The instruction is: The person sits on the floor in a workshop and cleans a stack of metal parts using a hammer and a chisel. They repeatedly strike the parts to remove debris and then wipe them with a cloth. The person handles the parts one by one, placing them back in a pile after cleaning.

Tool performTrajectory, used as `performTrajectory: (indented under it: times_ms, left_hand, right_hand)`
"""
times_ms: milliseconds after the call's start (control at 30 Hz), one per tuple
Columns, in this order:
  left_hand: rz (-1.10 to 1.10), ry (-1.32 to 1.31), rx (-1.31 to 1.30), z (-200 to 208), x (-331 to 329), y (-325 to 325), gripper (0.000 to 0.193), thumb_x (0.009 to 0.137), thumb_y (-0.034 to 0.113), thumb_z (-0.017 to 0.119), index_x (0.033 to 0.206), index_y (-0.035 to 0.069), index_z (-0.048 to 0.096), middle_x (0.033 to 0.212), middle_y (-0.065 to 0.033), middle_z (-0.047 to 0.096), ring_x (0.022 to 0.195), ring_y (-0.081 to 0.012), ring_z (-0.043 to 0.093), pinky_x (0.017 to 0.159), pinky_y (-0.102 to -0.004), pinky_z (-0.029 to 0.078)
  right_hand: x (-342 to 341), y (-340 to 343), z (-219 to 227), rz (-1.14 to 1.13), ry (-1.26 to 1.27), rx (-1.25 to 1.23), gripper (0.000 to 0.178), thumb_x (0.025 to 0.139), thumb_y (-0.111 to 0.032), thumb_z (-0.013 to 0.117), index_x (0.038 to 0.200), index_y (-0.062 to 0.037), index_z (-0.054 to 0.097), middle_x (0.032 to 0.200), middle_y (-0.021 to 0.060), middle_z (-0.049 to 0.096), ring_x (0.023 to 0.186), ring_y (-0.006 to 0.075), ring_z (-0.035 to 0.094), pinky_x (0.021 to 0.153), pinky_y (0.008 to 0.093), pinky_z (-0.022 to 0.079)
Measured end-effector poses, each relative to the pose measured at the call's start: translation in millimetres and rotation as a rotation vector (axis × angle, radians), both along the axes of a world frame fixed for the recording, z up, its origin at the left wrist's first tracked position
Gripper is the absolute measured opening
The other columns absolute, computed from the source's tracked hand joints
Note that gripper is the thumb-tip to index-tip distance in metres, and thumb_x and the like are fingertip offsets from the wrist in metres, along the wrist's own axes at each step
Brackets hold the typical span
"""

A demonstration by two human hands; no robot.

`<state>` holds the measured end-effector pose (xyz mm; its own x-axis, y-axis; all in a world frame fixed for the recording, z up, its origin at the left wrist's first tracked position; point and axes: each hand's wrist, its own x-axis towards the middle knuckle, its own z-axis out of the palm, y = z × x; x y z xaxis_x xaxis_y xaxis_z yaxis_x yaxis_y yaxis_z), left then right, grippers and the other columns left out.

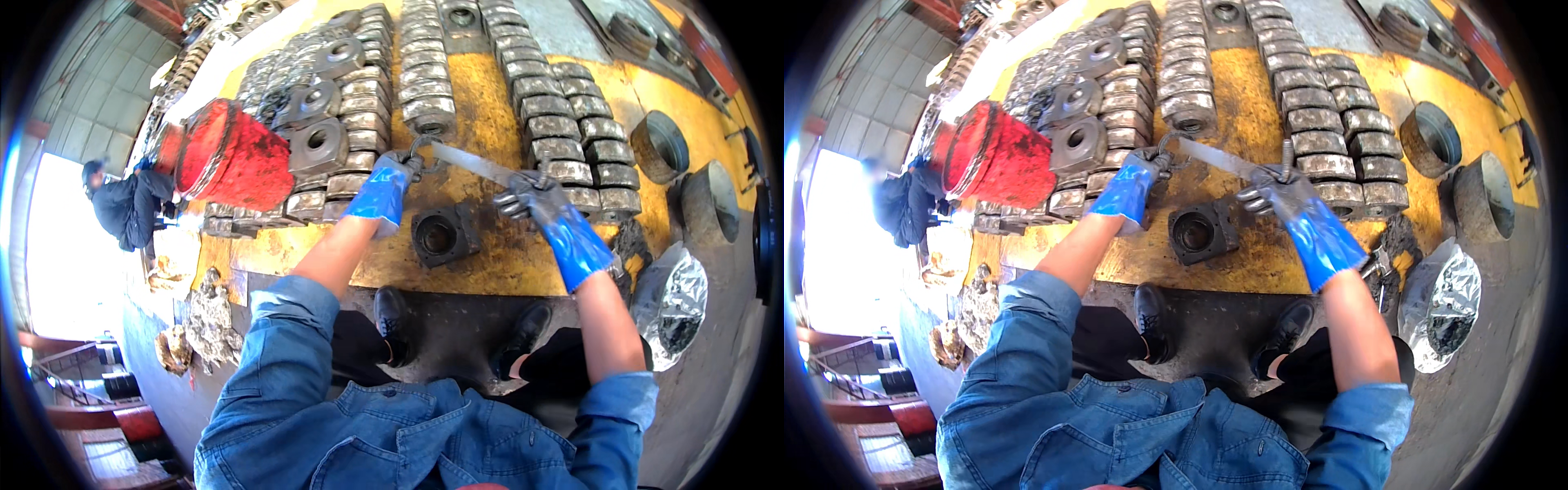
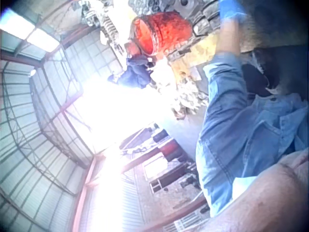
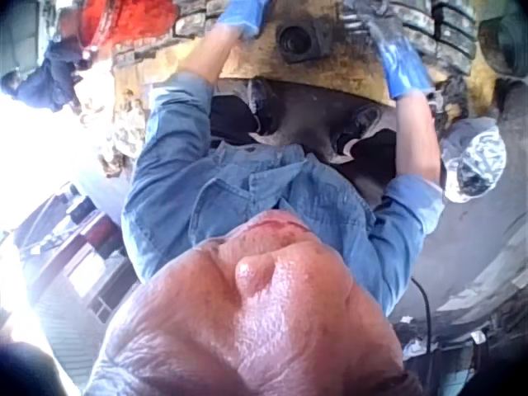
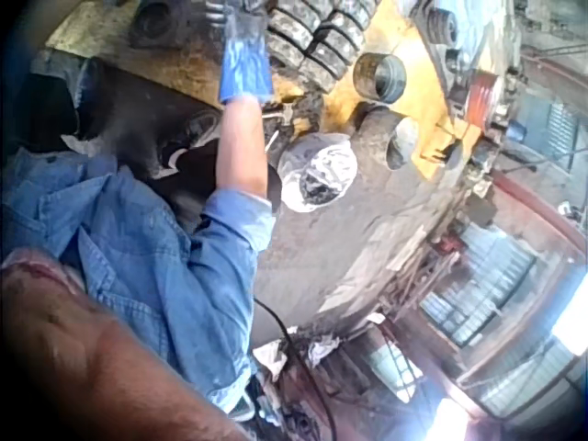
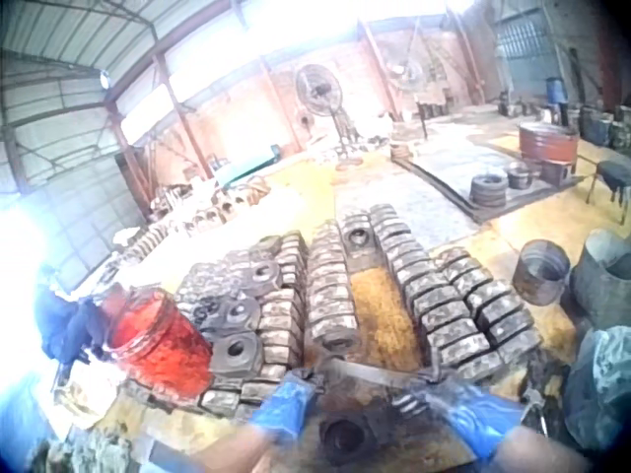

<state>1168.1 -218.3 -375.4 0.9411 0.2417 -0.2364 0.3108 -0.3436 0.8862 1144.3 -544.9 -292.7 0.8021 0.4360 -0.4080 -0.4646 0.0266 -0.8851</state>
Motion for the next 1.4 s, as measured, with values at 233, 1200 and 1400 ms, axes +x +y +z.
performTrajectory:
  times_ms: [233, 1200, 1400]
  left_hand:
    - [-0.064, 0.057, 0.102, 158, -83, -1, 0.024, 0.087, 0.023, 0.068, 0.100, 0.003, 0.071, 0.073, -0.0044, 0.068, 0.059, -0.0099, 0.058, 0.057, -0.0292, 0.049]
    - [-0.347, 0.189, 0.603, 187, -134, -20, 0.029, 0.081, 0.030, 0.068, 0.104, 0.012, 0.071, 0.079, -0.0122, 0.070, 0.066, -0.0187, 0.067, 0.063, -0.0333, 0.052]
    - [-0.392, 0.042, 0.632, 171, -131, -5, 0.036, 0.083, 0.037, 0.062, 0.100, 0.007, 0.069, 0.078, -0.0145, 0.069, 0.073, -0.0261, 0.068, 0.070, -0.0381, 0.053]
  right_hand:
    - [-80, -27, 103, 0.110, -1.451, -0.478, 0.024, 0.082, -0.009, 0.065, 0.106, -0.0077, 0.066, 0.081, 0.0147, 0.066, 0.067, 0.0287, 0.064, 0.060, 0.0354, 0.049]
    - [-106, -4, 111, 0.242, -1.802, -0.529, 0.055, 0.063, -0.002, 0.068, 0.116, -0.0119, 0.057, 0.089, 0.0107, 0.067, 0.067, 0.0304, 0.062, 0.057, 0.0405, 0.047]
    - [-104, 0, 114, 0.235, -1.804, -0.534, 0.047, 0.068, -0.003, 0.067, 0.114, -0.0115, 0.059, 0.083, 0.0107, 0.067, 0.065, 0.0311, 0.062, 0.056, 0.0395, 0.048]
